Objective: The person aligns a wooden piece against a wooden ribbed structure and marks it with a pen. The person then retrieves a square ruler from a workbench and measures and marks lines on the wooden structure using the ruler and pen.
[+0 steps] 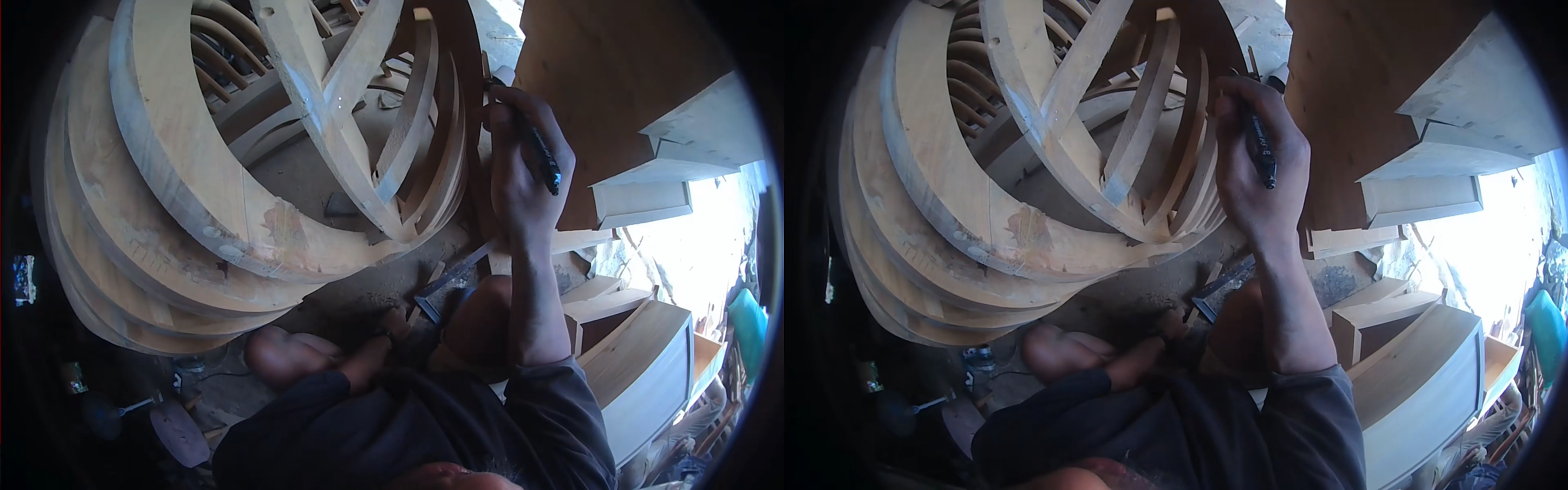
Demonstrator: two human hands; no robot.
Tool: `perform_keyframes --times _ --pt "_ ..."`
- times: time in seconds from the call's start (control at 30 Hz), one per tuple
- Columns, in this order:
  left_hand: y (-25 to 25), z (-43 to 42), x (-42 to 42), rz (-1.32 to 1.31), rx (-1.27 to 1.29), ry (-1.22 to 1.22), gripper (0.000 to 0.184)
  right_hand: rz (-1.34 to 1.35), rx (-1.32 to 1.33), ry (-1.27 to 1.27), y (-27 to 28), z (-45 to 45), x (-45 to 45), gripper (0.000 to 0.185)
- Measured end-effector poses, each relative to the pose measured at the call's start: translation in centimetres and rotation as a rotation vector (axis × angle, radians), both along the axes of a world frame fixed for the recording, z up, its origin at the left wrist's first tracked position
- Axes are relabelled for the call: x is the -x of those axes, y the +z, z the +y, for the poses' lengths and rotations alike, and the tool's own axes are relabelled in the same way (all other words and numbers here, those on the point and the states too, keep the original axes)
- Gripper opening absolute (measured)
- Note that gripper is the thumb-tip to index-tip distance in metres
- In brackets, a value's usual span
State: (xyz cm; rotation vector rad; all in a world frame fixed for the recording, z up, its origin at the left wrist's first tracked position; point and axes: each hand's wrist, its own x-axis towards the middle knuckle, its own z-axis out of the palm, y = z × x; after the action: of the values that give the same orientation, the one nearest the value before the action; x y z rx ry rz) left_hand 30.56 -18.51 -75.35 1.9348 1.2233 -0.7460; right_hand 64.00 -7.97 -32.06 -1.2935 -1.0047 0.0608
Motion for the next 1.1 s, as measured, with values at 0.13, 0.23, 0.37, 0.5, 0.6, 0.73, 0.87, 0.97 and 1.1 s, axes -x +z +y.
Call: perform_keyframes --times 0.13,0.23,0.37,0.5,0.6,0.73,0.87,0.97,1.1 --pt "1.9 -0.5 -0.9 -0.019 -0.011 -0.051 0.052 -0.033 0.065 -0.032 0.9 -0.5 0.6 0.015" --pt "3.2 -0.6 -1.8 0.002 0.032 -0.364 0.044 0.013 0.049 -0.025 1.1 -0.7 0.5 0.014" --pt "0.7 -1.6 -0.8 -0.034 -0.047 -0.047 0.038 0.125 -0.019 -0.036 0.1 -0.9 -0.5 0.013" --pt "-2.7 -0.2 1.5 -0.073 -0.073 -0.555 0.047 0.218 -0.051 -0.004 -0.8 -1.6 -1.3 0.013" --pt "-4.8 0.2 3.2 -0.069 -0.153 -0.212 0.047 0.168 0.005 -0.055 -3.2 -0.6 -2.2 0.014" --pt "5.4 1.4 0.0 0.078 -0.220 0.071 0.041 0.026 0.007 -0.089 -8.7 1.6 -2.7 0.015" --pt "5.1 2.3 3.6 0.006 -0.419 -0.167 0.037 0.109 0.076 -0.156 -14.5 1.8 -2.0 0.018" --pt "9.1 3.2 4.3 -0.039 -0.434 -0.349 0.037 0.029 0.110 -0.245 -20.8 1.0 -2.1 0.022" --pt "10.5 3.2 6.8 0.051 -0.464 -0.189 0.025 -0.025 0.241 -0.349 -27.5 -0.9 -1.0 0.031"
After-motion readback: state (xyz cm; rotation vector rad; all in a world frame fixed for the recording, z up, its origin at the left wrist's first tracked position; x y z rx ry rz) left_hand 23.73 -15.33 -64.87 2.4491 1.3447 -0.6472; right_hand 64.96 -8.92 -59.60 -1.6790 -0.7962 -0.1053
